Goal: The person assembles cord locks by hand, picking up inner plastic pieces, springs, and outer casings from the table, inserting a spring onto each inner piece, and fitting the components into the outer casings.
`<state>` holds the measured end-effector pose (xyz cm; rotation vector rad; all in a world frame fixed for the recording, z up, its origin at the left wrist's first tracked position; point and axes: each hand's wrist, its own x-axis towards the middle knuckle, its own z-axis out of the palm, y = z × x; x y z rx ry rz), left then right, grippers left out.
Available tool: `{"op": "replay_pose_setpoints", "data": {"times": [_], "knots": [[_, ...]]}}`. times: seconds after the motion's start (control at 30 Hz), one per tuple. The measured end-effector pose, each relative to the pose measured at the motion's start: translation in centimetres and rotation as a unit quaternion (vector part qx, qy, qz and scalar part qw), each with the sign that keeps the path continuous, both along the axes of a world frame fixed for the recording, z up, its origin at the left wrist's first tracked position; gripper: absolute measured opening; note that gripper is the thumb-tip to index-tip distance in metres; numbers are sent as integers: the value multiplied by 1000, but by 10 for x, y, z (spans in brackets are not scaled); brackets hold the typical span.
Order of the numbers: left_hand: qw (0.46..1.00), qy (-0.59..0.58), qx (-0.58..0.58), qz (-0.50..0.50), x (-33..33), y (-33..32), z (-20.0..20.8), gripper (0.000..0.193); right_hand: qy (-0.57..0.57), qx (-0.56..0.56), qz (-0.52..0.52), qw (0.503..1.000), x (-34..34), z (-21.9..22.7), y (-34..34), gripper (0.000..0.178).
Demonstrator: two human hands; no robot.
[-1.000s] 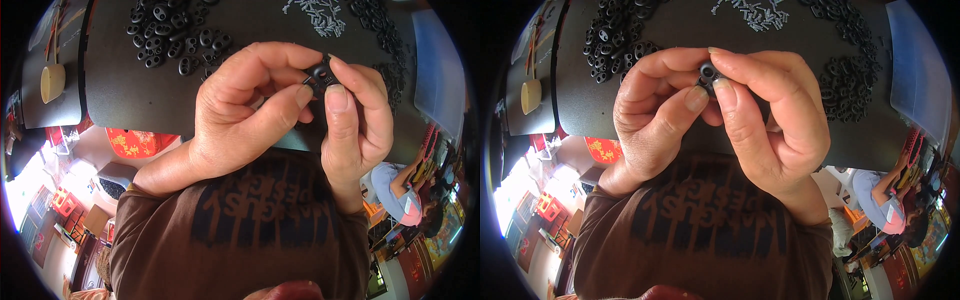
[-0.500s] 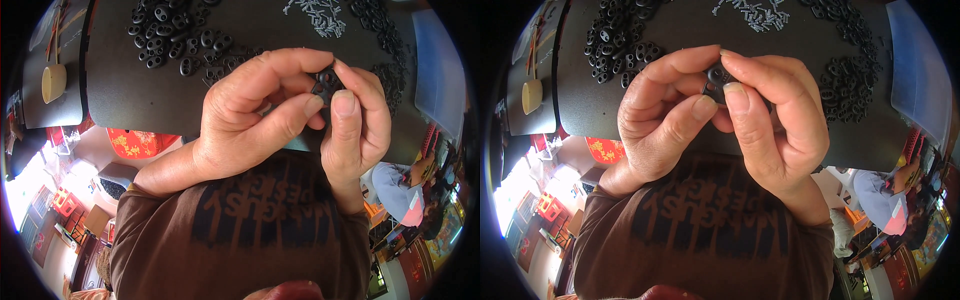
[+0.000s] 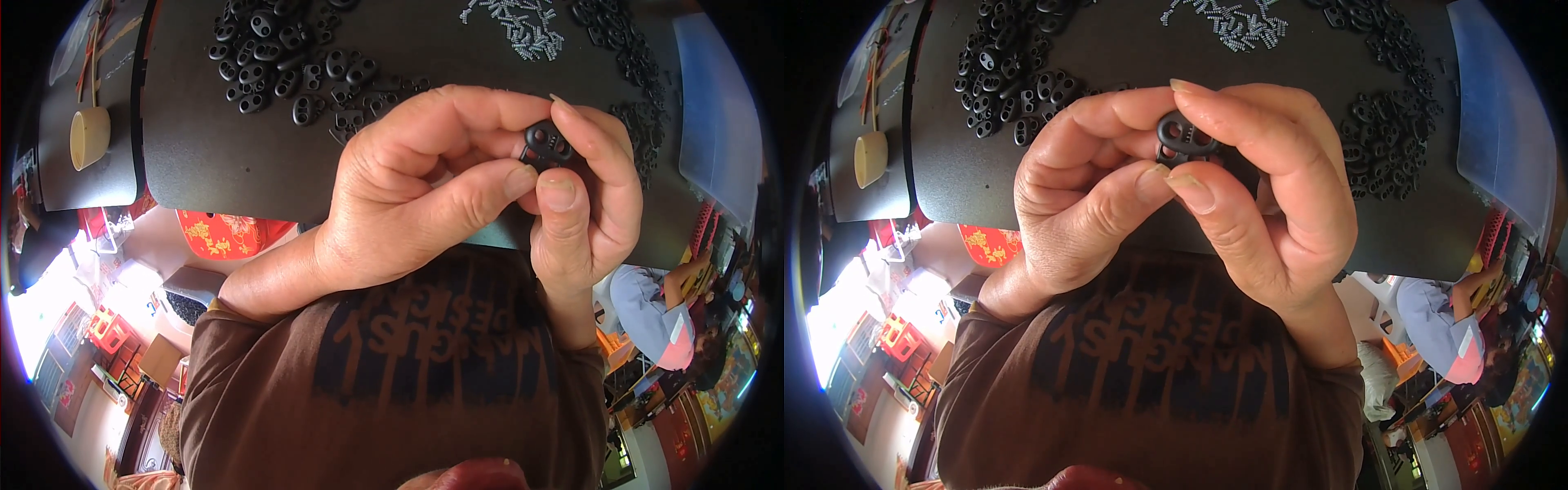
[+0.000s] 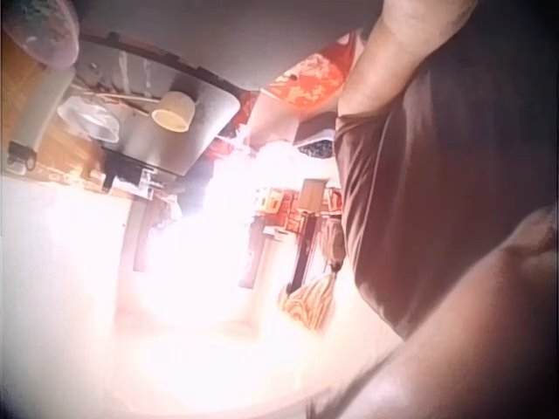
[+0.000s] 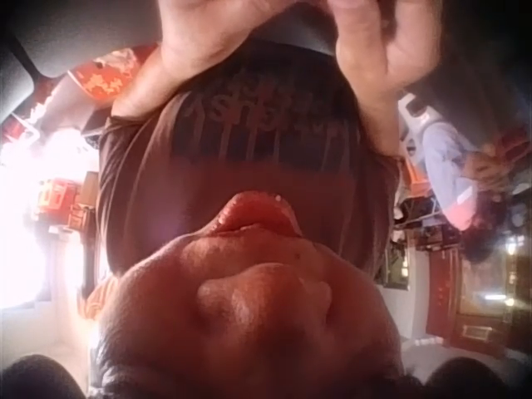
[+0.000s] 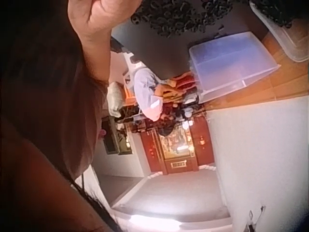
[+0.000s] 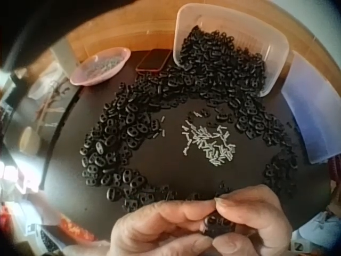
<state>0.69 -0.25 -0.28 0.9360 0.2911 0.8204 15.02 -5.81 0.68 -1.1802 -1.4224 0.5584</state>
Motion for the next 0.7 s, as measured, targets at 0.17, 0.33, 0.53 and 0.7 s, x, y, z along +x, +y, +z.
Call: {"op": "replay_pose_setpoints", "data": {"times": [0.17, 0.33, 0.53, 0.7], "knots": [[1000, -14, -20, -5, 1, 0, 0, 36, -50, 34, 1, 998, 3, 0, 3, 32], [1000, -18, -11, -5, 1, -2, -2, 34, -90, 40, -7, 995, 4, 2, 3, 30], [999, 19, 29, 4, -1, -3, -5, 34, -106, 44, -17, 993, 3, 1, 3, 28], [992, 50, 111, 21, -4, -3, -7, 31, -107, 35, -25, 993, -1, -1, 1, 27]]}}
